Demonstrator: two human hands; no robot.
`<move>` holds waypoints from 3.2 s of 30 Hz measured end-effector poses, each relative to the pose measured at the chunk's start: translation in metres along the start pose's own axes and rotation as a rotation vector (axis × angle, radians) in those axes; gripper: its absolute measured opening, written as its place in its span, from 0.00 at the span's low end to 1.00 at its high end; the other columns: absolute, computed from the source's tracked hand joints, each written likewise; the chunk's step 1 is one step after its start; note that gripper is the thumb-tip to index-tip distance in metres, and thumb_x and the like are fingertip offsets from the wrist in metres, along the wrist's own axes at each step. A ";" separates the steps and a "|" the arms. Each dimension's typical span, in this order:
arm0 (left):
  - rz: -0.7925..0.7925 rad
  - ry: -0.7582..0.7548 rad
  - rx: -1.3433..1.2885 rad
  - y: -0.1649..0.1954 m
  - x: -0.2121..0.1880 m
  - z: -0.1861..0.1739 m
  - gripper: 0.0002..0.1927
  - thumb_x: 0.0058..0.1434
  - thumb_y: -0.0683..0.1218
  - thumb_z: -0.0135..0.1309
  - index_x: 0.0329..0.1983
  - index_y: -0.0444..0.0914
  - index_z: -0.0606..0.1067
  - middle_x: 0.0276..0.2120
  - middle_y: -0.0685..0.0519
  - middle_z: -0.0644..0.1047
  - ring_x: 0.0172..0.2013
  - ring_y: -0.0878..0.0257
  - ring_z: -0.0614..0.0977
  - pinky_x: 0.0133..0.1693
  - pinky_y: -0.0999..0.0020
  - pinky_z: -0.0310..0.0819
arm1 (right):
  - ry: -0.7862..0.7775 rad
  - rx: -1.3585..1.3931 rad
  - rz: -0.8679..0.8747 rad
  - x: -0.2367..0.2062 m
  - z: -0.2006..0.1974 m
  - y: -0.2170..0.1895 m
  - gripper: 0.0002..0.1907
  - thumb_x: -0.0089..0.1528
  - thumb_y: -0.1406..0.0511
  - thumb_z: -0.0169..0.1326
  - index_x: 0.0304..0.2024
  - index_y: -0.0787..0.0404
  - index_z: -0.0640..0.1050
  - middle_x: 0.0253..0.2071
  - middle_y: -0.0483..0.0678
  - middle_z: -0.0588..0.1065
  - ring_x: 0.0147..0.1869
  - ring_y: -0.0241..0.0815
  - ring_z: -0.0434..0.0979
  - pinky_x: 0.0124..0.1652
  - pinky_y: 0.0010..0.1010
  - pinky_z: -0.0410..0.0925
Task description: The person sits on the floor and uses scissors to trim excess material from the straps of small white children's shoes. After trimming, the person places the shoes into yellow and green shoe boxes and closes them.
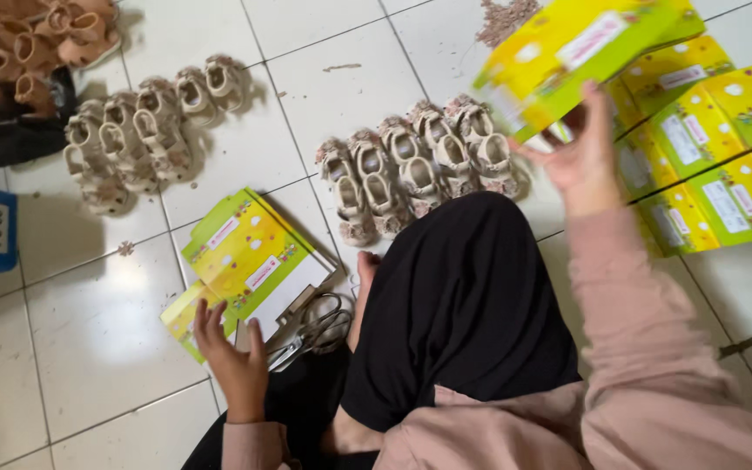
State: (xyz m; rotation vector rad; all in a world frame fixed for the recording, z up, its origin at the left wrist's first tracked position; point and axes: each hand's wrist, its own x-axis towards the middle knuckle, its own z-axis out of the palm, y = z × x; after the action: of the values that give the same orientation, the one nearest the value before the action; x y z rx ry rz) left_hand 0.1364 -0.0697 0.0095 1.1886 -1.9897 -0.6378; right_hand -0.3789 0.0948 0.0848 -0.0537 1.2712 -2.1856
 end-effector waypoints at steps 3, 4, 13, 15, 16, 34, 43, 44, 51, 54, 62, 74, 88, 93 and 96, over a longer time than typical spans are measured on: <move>-0.063 0.007 -0.018 -0.015 -0.004 0.004 0.25 0.65 0.41 0.57 0.64 0.34 0.66 0.72 0.40 0.59 0.70 0.44 0.65 0.62 0.51 0.67 | 0.145 0.061 -0.023 0.050 -0.045 -0.031 0.45 0.55 0.47 0.63 0.70 0.49 0.60 0.72 0.51 0.57 0.74 0.59 0.56 0.62 0.74 0.62; -0.057 0.007 -0.015 -0.018 -0.005 0.006 0.25 0.65 0.40 0.56 0.64 0.34 0.67 0.72 0.40 0.59 0.70 0.44 0.65 0.61 0.50 0.67 | 0.196 0.084 -0.034 0.062 -0.057 -0.035 0.46 0.55 0.47 0.64 0.70 0.50 0.60 0.71 0.51 0.57 0.74 0.59 0.56 0.62 0.73 0.62; -0.121 -0.018 -0.032 -0.021 -0.008 0.020 0.22 0.65 0.40 0.54 0.62 0.36 0.68 0.72 0.41 0.60 0.69 0.44 0.66 0.61 0.51 0.69 | 0.443 0.010 -0.621 0.043 -0.080 -0.003 0.44 0.58 0.59 0.68 0.66 0.48 0.53 0.66 0.61 0.54 0.71 0.62 0.60 0.68 0.66 0.65; -0.136 -0.017 -0.033 -0.021 -0.009 0.020 0.22 0.65 0.40 0.54 0.62 0.36 0.69 0.72 0.42 0.59 0.69 0.44 0.66 0.61 0.51 0.69 | 0.489 -0.785 -1.038 0.021 -0.076 0.007 0.44 0.58 0.67 0.61 0.72 0.51 0.54 0.71 0.61 0.54 0.77 0.63 0.53 0.73 0.65 0.52; -0.132 -0.013 -0.033 -0.021 -0.009 0.021 0.22 0.65 0.40 0.54 0.62 0.37 0.69 0.72 0.42 0.60 0.69 0.44 0.66 0.61 0.51 0.69 | 0.492 -1.198 -1.222 0.013 -0.076 0.008 0.45 0.57 0.71 0.57 0.75 0.53 0.55 0.74 0.61 0.53 0.80 0.64 0.50 0.75 0.65 0.45; -0.115 0.032 -0.019 -0.028 -0.001 0.006 0.23 0.64 0.40 0.56 0.63 0.37 0.68 0.70 0.42 0.62 0.67 0.46 0.67 0.58 0.55 0.70 | 0.348 -2.393 -1.186 0.064 -0.147 -0.049 0.25 0.61 0.64 0.59 0.61 0.58 0.74 0.70 0.65 0.58 0.77 0.62 0.52 0.75 0.61 0.38; -0.272 0.078 -0.128 -0.047 -0.002 -0.037 0.22 0.66 0.43 0.56 0.63 0.38 0.69 0.65 0.43 0.68 0.62 0.48 0.72 0.57 0.55 0.69 | -0.206 -1.800 -1.075 0.012 0.016 0.043 0.25 0.64 0.62 0.63 0.64 0.55 0.78 0.76 0.67 0.54 0.78 0.72 0.47 0.73 0.71 0.45; -0.306 0.075 -0.150 -0.055 -0.007 -0.038 0.21 0.66 0.43 0.56 0.62 0.38 0.70 0.62 0.44 0.71 0.61 0.48 0.73 0.56 0.55 0.69 | -0.384 -1.672 -1.075 -0.006 0.044 0.073 0.26 0.63 0.62 0.63 0.64 0.56 0.77 0.73 0.66 0.60 0.75 0.69 0.54 0.72 0.63 0.52; -0.215 0.045 0.391 -0.129 -0.036 -0.009 0.36 0.55 0.52 0.64 0.61 0.26 0.69 0.59 0.26 0.69 0.59 0.31 0.69 0.59 0.45 0.62 | -1.178 -1.609 -0.459 -0.088 0.180 0.271 0.24 0.56 0.59 0.61 0.51 0.65 0.78 0.49 0.63 0.75 0.54 0.64 0.73 0.53 0.49 0.68; -0.449 -0.015 0.329 -0.143 -0.023 -0.004 0.36 0.56 0.52 0.64 0.61 0.27 0.69 0.58 0.29 0.71 0.56 0.33 0.73 0.57 0.47 0.68 | -1.068 -1.825 -0.249 -0.095 0.185 0.318 0.23 0.58 0.54 0.61 0.47 0.66 0.81 0.45 0.65 0.78 0.51 0.64 0.77 0.52 0.49 0.71; -0.550 0.046 0.339 -0.106 0.000 -0.021 0.38 0.53 0.50 0.67 0.63 0.30 0.68 0.51 0.37 0.78 0.49 0.41 0.79 0.51 0.51 0.74 | -0.851 -1.620 -0.257 -0.095 0.194 0.321 0.23 0.57 0.57 0.61 0.49 0.66 0.80 0.44 0.63 0.80 0.49 0.61 0.80 0.49 0.47 0.72; -0.528 -0.081 -0.341 -0.055 0.013 -0.014 0.48 0.47 0.50 0.72 0.68 0.28 0.63 0.50 0.39 0.80 0.43 0.55 0.86 0.42 0.62 0.83 | -0.968 -0.778 0.113 -0.172 0.167 0.333 0.20 0.63 0.67 0.59 0.56 0.67 0.74 0.48 0.54 0.78 0.50 0.42 0.80 0.42 0.32 0.74; -0.314 0.157 -0.153 -0.052 0.010 -0.053 0.62 0.50 0.54 0.66 0.77 0.32 0.40 0.74 0.33 0.47 0.68 0.35 0.56 0.64 0.42 0.51 | -1.165 -0.992 -0.735 -0.151 0.294 0.227 0.21 0.65 0.71 0.47 0.58 0.56 0.79 0.54 0.53 0.80 0.54 0.49 0.82 0.52 0.39 0.73; -0.314 -0.186 0.061 -0.050 0.015 -0.067 0.73 0.43 0.61 0.75 0.78 0.38 0.37 0.76 0.35 0.36 0.74 0.38 0.32 0.70 0.46 0.31 | -1.483 -1.500 -0.939 -0.167 0.362 0.267 0.18 0.57 0.67 0.55 0.48 0.46 0.84 0.39 0.49 0.81 0.44 0.55 0.80 0.43 0.46 0.70; -0.224 0.025 -0.360 -0.068 0.023 -0.054 0.67 0.47 0.57 0.72 0.77 0.33 0.41 0.75 0.33 0.47 0.74 0.40 0.48 0.70 0.49 0.44 | -1.579 -1.706 -0.648 -0.168 0.378 0.303 0.12 0.59 0.63 0.55 0.44 0.46 0.84 0.37 0.48 0.81 0.44 0.52 0.80 0.45 0.45 0.69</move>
State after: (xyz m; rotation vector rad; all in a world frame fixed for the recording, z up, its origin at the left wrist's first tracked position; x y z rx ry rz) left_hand 0.2078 -0.1234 0.0022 1.1927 -1.6435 -1.0396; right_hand 0.0250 -0.2207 0.0889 -2.3465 1.4855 -0.1133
